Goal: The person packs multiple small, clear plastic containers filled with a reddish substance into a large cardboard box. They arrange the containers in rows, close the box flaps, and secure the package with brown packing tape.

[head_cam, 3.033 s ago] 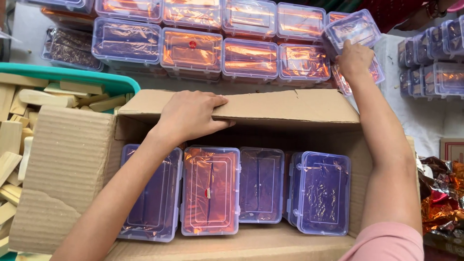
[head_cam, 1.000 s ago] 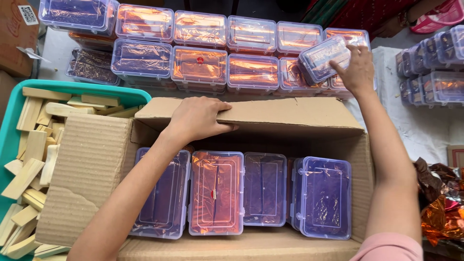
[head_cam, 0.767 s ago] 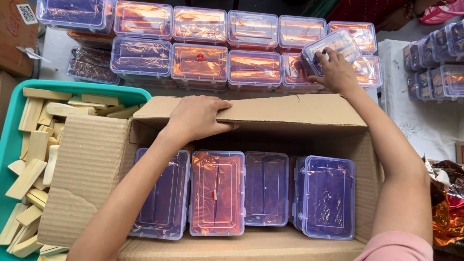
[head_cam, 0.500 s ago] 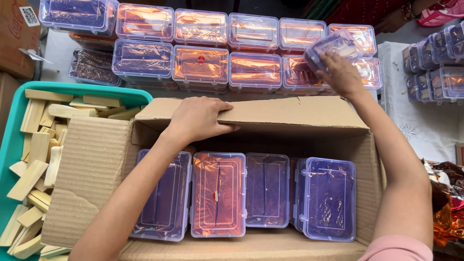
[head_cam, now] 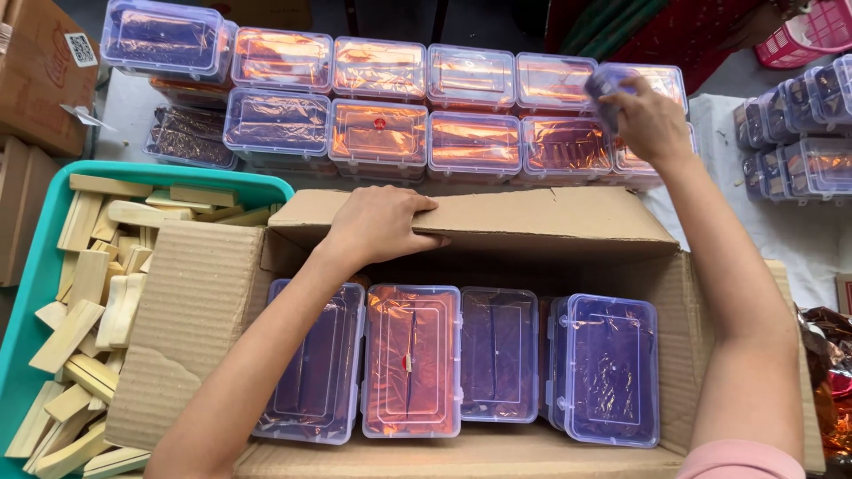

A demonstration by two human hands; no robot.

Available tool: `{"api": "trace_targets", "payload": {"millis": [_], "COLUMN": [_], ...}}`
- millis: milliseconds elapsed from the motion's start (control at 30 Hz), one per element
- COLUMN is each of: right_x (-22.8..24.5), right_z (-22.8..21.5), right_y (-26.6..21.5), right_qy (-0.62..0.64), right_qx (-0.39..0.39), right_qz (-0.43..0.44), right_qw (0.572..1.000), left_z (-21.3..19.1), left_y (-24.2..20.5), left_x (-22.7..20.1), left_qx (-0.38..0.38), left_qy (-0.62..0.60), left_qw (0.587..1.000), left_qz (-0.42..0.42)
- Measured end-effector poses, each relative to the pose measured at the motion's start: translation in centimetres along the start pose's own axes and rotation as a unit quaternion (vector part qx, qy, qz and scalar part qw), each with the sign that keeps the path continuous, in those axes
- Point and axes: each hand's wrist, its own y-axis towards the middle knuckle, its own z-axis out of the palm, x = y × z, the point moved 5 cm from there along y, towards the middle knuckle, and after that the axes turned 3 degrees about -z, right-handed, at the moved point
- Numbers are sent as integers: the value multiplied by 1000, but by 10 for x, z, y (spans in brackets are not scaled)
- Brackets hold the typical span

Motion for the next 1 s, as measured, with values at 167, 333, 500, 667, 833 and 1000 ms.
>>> {"api": "trace_targets", "payload": {"millis": [167, 333, 500, 667, 833, 1000], "right_x": [23, 38, 35, 3, 9, 77], "right_z": [14, 22, 36, 81, 77, 35], "right_y": [1, -2, -11, -13, -19, -3], "right_qy": [-43, -77, -110, -189, -174, -130], "right_qx": [74, 136, 281, 269, 193, 268], "right_qz": [-27, -20, -28, -103, -162, -213], "right_qw": [996, 987, 953, 939, 952, 930], "left_z": [-2, 0, -5, 3, -3, -6], "left_y": [0, 0, -1, -2, -3, -2], "left_x": [-2, -2, -5, 1, -3, -4], "left_qx": [6, 0, -2, -21, -21, 4], "left_qy": [-1, -2, 5, 0, -1, 4], "left_qw": [1000, 1000, 1000, 1000, 1000, 1000], "left_qz": [-4, -1, 2, 8, 14, -7]}}
